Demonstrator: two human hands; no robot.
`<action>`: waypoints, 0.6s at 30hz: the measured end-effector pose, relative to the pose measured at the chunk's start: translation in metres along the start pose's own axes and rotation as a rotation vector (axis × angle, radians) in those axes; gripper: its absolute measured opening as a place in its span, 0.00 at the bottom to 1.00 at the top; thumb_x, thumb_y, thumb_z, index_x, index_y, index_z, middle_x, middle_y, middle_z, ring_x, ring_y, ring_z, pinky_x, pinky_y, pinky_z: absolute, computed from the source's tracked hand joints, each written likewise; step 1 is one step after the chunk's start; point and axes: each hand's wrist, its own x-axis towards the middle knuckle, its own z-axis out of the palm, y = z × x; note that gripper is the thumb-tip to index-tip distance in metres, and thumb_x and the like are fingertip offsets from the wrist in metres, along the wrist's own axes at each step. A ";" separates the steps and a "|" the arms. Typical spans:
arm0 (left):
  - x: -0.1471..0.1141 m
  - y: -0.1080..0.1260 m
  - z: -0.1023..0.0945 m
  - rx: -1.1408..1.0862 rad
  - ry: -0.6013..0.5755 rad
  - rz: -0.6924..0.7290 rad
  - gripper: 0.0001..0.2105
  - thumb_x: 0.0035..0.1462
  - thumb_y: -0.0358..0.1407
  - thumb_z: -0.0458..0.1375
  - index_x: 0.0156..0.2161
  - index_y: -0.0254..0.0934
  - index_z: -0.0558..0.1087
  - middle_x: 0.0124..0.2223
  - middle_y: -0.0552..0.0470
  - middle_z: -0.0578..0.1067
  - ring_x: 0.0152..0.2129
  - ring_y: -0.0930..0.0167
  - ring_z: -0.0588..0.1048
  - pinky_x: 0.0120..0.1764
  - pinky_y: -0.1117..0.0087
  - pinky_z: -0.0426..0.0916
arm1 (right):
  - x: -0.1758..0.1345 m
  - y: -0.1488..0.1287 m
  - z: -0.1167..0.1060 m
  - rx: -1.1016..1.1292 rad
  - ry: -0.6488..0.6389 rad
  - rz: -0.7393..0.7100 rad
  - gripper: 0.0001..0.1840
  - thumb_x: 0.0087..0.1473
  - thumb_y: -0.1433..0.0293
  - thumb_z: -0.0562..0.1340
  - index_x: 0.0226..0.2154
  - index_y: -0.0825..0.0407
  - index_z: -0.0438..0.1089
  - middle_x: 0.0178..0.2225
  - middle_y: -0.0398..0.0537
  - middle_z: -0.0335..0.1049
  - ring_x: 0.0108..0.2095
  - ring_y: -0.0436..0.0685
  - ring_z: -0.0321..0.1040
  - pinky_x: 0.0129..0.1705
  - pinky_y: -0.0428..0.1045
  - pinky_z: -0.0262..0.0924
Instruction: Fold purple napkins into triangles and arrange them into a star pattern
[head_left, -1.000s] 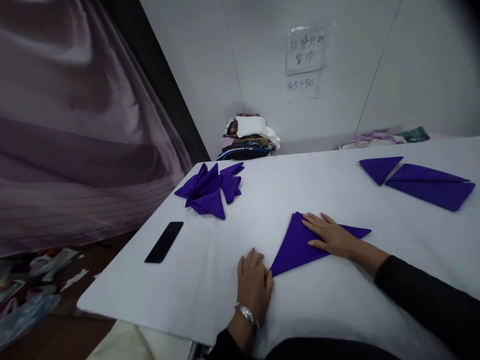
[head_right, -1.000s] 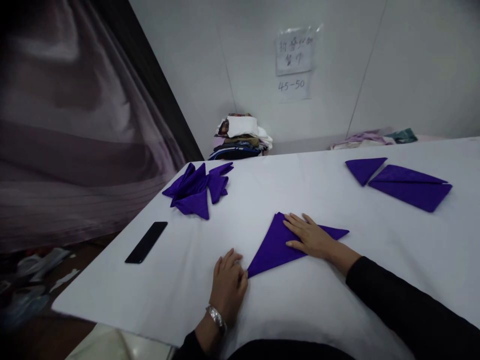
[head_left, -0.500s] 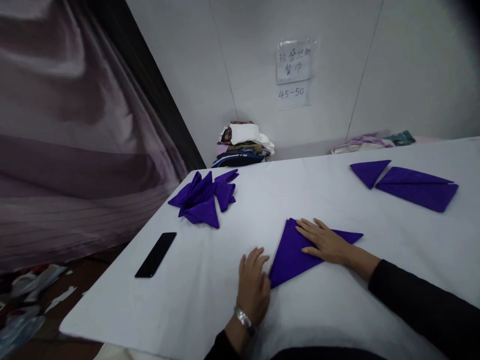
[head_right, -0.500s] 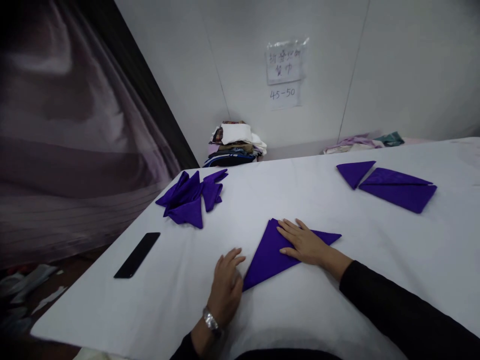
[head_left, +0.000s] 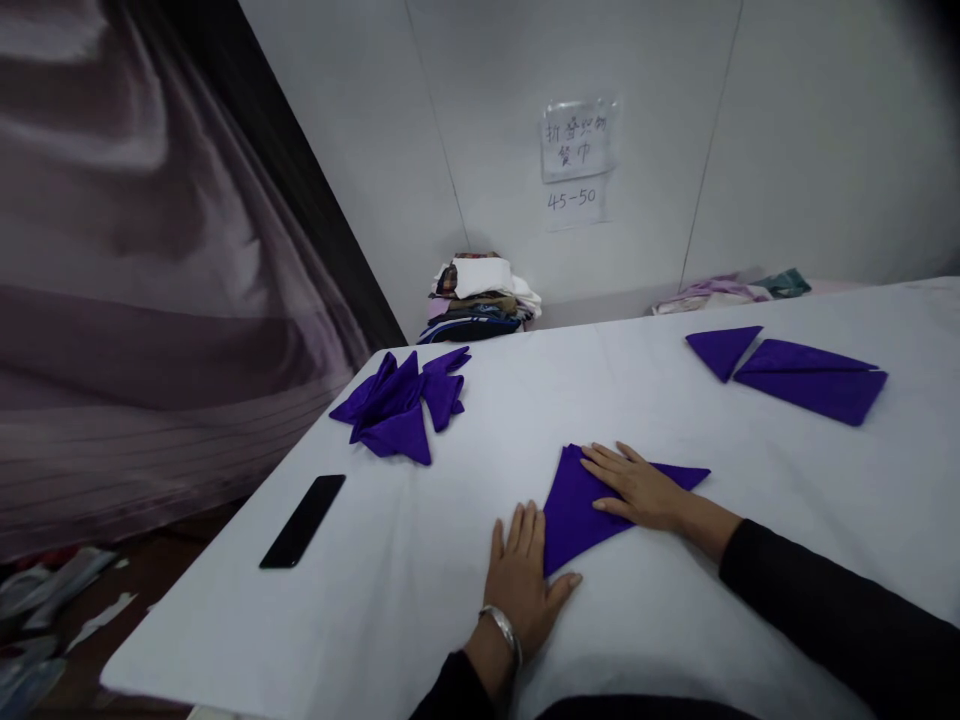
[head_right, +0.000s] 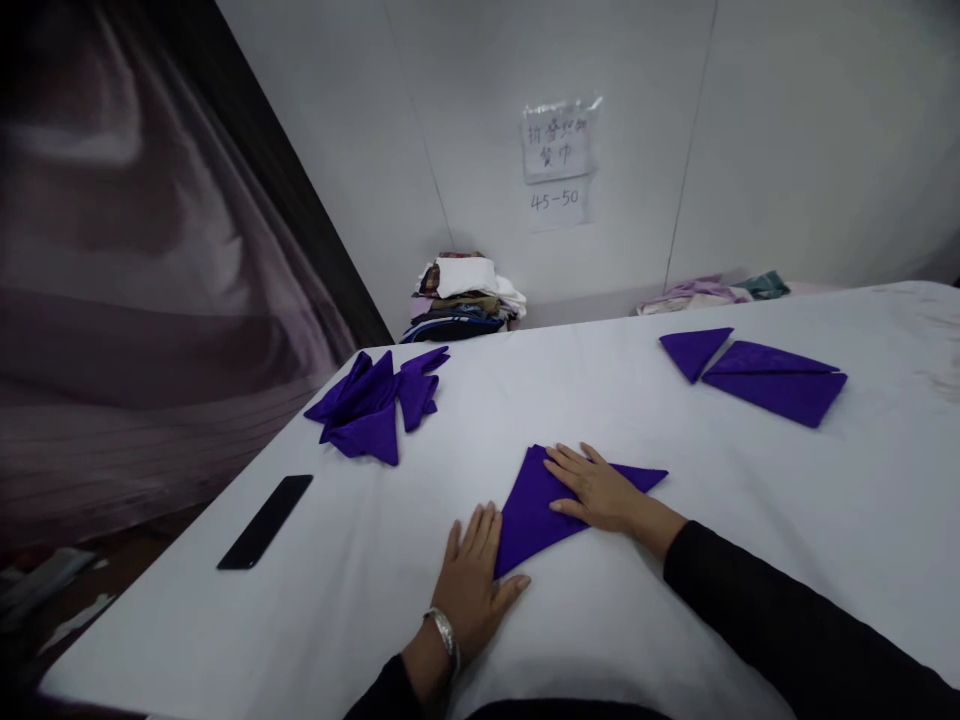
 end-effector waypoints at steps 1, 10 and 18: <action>-0.002 -0.002 -0.001 0.006 -0.007 -0.033 0.37 0.56 0.57 0.39 0.62 0.30 0.45 0.65 0.43 0.44 0.61 0.60 0.41 0.60 0.49 0.39 | 0.000 0.000 0.000 0.004 0.000 0.002 0.36 0.57 0.48 0.46 0.62 0.47 0.42 0.63 0.52 0.39 0.62 0.62 0.36 0.60 0.64 0.30; 0.018 0.027 -0.015 -0.021 0.055 0.147 0.38 0.55 0.58 0.39 0.63 0.32 0.45 0.65 0.44 0.42 0.62 0.61 0.38 0.60 0.48 0.38 | 0.002 0.000 -0.005 0.118 -0.051 0.035 0.37 0.55 0.47 0.47 0.62 0.47 0.43 0.63 0.51 0.39 0.63 0.63 0.34 0.61 0.65 0.27; 0.025 0.030 -0.004 -0.022 0.030 0.128 0.39 0.55 0.59 0.38 0.62 0.30 0.47 0.65 0.42 0.45 0.62 0.61 0.39 0.60 0.49 0.39 | 0.030 0.013 -0.008 0.208 0.126 0.240 0.30 0.55 0.55 0.52 0.55 0.54 0.58 0.60 0.56 0.52 0.61 0.62 0.44 0.59 0.60 0.41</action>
